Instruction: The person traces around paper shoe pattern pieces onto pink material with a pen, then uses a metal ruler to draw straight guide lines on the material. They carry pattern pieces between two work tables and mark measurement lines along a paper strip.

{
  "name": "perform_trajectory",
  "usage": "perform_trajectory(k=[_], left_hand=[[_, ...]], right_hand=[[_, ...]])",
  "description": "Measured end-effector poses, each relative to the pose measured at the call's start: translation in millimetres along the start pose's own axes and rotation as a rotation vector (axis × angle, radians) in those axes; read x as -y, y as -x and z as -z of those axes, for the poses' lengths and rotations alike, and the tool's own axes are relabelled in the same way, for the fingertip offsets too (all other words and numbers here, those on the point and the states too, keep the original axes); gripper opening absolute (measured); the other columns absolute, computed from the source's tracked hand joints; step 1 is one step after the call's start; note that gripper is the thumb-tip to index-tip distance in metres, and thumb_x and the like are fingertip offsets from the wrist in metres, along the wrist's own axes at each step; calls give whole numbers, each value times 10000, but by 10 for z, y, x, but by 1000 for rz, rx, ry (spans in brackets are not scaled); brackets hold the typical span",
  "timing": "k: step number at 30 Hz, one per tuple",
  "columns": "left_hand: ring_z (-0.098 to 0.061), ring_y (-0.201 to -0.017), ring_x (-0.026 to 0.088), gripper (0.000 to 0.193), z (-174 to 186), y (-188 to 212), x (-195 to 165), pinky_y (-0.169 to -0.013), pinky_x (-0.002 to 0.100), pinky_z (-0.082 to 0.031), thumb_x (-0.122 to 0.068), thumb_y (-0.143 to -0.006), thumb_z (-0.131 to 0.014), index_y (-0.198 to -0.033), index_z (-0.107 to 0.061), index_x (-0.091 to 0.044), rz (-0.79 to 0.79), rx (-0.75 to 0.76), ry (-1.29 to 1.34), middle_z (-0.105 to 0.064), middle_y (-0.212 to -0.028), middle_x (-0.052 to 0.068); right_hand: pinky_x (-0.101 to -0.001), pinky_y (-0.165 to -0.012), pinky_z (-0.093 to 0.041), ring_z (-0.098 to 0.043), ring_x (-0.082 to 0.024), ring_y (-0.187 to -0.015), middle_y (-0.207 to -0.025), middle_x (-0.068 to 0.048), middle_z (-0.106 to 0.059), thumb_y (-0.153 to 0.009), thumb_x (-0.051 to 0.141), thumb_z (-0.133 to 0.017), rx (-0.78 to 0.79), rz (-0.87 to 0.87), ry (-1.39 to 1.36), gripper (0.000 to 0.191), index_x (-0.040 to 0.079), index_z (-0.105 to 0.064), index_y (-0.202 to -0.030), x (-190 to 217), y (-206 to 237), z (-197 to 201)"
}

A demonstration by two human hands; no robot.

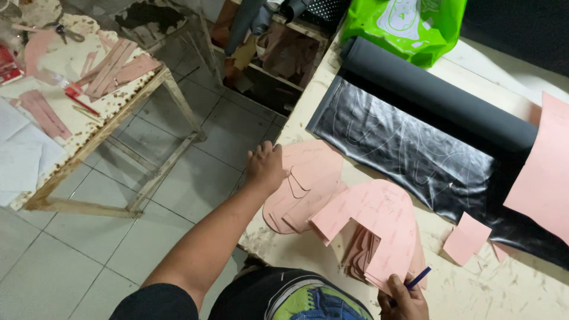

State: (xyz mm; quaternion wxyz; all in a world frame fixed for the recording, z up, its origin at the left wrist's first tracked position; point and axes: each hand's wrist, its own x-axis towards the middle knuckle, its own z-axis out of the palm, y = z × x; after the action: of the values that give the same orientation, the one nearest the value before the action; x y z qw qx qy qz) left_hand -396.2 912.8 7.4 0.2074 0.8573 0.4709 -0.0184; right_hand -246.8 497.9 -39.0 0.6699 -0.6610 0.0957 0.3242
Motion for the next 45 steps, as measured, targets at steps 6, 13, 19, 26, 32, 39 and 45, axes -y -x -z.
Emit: perform_trajectory(k=[6,13,19,26,32,39,45], left_hand=[[-625,-1153,350,735,-245,153,26,-999,504,-469,-375,-718,-913,-1284,-546,-84,146,102,191,-661,-1210,139],[-765,-903,296,389,-455,573,298,-739,425,-649,-181,-876,-764,-1165,-708,72,323,323,1511,-766,-1075,210],[-723,-1007,280,425,-288,1217,426,-858,446,-619,-146,-902,-639,-1299,-592,-4,154,302,1981,-711,-1147,158],[-712,-1006,282,404,-662,1458,101,-905,428,-592,-110,-896,-673,-1251,-633,79,226,225,1574,-715,-1157,190],[-564,-1102,427,739,-1052,1419,-570,-932,492,-498,-256,-638,-912,-1242,-554,-27,28,-168,153,-497,-1278,186],[-583,-1151,379,595,-1206,1386,-870,-978,453,-504,-136,-795,-735,-1338,-496,-83,233,-51,321,-489,-1294,186],[-566,-1145,420,607,-1189,1335,-911,-987,476,-487,-133,-771,-762,-1317,-504,-65,204,-97,198,-551,-1253,211]], right_hand=[[-277,-598,-482,-639,-145,-785,-971,-49,-665,-939,78,-597,-53,98,-147,386,18,-567,-1319,128,183,200],[-237,-644,-449,-567,-93,-765,-931,-6,-623,-1025,107,-593,-44,207,-213,151,56,-565,-1164,410,159,494],[-246,-623,-421,-524,-82,-749,-917,14,-579,-1087,85,-629,118,291,-307,132,74,-535,-1179,591,173,541],[-224,-630,-422,-541,-70,-754,-934,25,-615,-1038,92,-619,149,214,-315,156,81,-556,-1181,772,41,567],[-216,-614,-412,-535,-67,-740,-930,23,-622,-1023,62,-647,201,244,-295,164,100,-567,-1160,803,-5,704],[-230,-571,-410,-555,-94,-700,-895,10,-625,-998,71,-652,170,144,-262,147,108,-566,-1110,648,-51,830],[-247,-636,-475,-605,-103,-744,-924,-24,-693,-943,125,-699,184,411,279,175,55,-635,-1091,579,94,771]])
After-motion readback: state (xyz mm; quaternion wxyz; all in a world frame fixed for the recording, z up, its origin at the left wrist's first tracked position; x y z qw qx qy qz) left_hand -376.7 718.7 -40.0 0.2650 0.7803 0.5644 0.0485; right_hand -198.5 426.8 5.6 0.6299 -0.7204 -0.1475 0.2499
